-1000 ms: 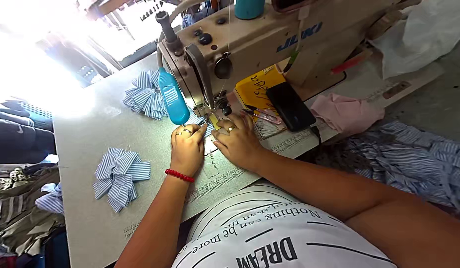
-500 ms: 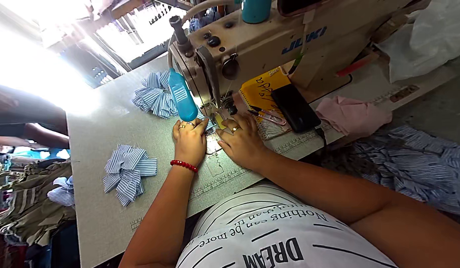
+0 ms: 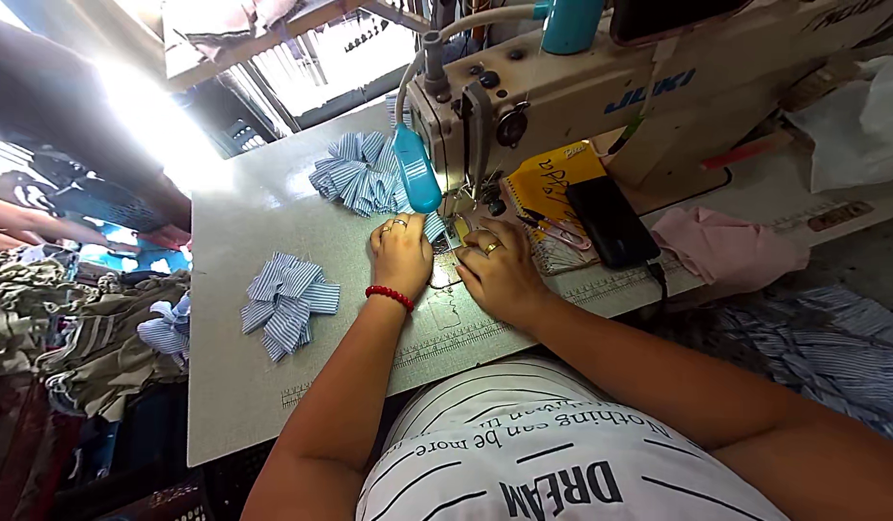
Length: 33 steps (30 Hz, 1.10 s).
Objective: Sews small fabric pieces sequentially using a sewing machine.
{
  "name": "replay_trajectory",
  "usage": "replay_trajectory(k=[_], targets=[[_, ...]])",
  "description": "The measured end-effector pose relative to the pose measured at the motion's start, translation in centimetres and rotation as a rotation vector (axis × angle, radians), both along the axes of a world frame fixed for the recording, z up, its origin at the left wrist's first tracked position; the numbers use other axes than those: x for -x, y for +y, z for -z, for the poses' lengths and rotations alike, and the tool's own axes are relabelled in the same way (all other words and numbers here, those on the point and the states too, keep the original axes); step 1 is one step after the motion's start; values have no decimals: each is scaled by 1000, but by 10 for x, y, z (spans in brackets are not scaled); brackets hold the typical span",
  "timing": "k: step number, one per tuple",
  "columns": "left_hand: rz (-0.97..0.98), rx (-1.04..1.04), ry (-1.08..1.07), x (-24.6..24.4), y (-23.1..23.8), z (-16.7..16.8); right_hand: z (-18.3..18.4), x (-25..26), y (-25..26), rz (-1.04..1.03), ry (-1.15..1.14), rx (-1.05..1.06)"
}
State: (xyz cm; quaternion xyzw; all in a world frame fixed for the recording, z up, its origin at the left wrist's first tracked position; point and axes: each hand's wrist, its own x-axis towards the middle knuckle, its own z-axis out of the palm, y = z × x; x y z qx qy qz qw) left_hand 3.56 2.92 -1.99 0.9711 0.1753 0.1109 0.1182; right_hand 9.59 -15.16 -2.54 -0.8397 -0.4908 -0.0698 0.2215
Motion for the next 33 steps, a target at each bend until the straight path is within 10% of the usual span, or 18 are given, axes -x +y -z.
replay_trajectory(k=[8, 19, 28, 33], targets=[[-57, 128, -15, 13, 7, -16, 4, -2, 0, -11, 1, -44], [-434, -11, -221, 225, 40, -24, 3, -3, 0, -86, 61, -104], [-470, -131, -218, 218, 45, -32, 0, -1, -6, -77, 27, -149], [-455, 242, -574, 199, 30, -62, -21, 18, -2, -220, 86, -368]])
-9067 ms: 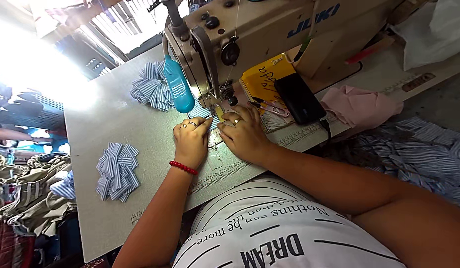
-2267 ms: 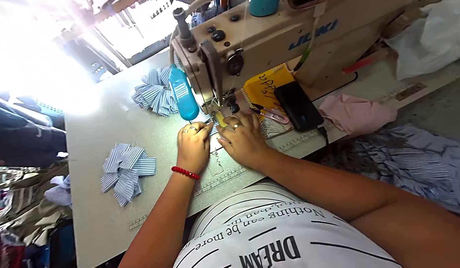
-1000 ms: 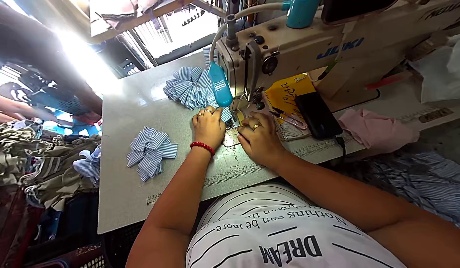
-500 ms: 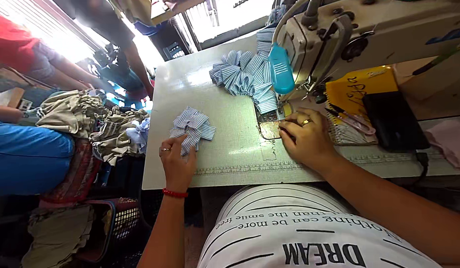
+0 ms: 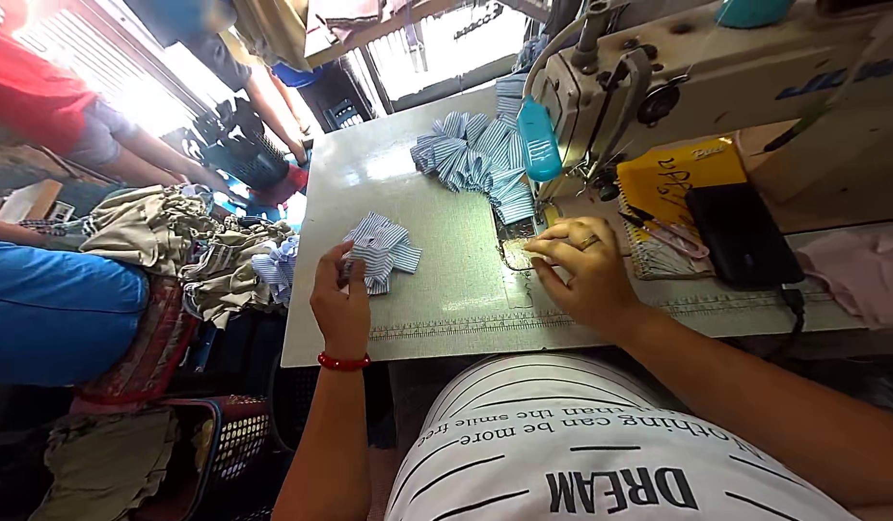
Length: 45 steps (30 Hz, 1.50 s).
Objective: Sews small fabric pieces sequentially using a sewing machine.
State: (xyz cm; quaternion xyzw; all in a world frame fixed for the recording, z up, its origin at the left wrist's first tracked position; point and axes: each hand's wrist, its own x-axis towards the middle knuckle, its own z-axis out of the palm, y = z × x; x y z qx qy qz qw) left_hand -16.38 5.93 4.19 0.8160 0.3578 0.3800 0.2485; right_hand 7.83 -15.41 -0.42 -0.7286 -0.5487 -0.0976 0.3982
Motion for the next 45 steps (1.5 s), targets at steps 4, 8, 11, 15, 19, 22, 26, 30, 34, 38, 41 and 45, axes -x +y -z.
replay_trajectory(k=[4, 8, 11, 15, 19, 22, 26, 30, 34, 38, 41, 45], targets=[[278, 245, -209, -25, -37, -10, -35, 33, 9, -231, 371, -57], [452, 351, -361, -51, -68, -5, -44, 50, 12, -290, 487, -136], [531, 367, -418, -64, -80, 3, -46, 52, 9, -295, 604, -112], [568, 402, -504, -75, -88, 7, -46, 53, 1, -344, 908, -96], [576, 509, -363, -75, -95, 3, -44, 49, -4, -290, 843, -108], [569, 661, -345, -75, -102, 1, -41, 44, -4, -207, 694, -112], [554, 713, -396, -79, -106, 5, -36, 46, -3, -152, 696, -182], [540, 822, -288, -79, -105, -4, -33, 37, -5, -143, 497, -130], [461, 820, -252, -85, -101, -10, -33, 30, -9, -166, 419, -89], [441, 794, -329, -96, -106, 0, -34, 31, -12, -198, 898, -117], [422, 765, -330, -104, -112, 6, -34, 31, -12, -94, 1029, -170], [380, 706, -259, -115, -113, 17, -22, 22, -6, 55, 918, -230]])
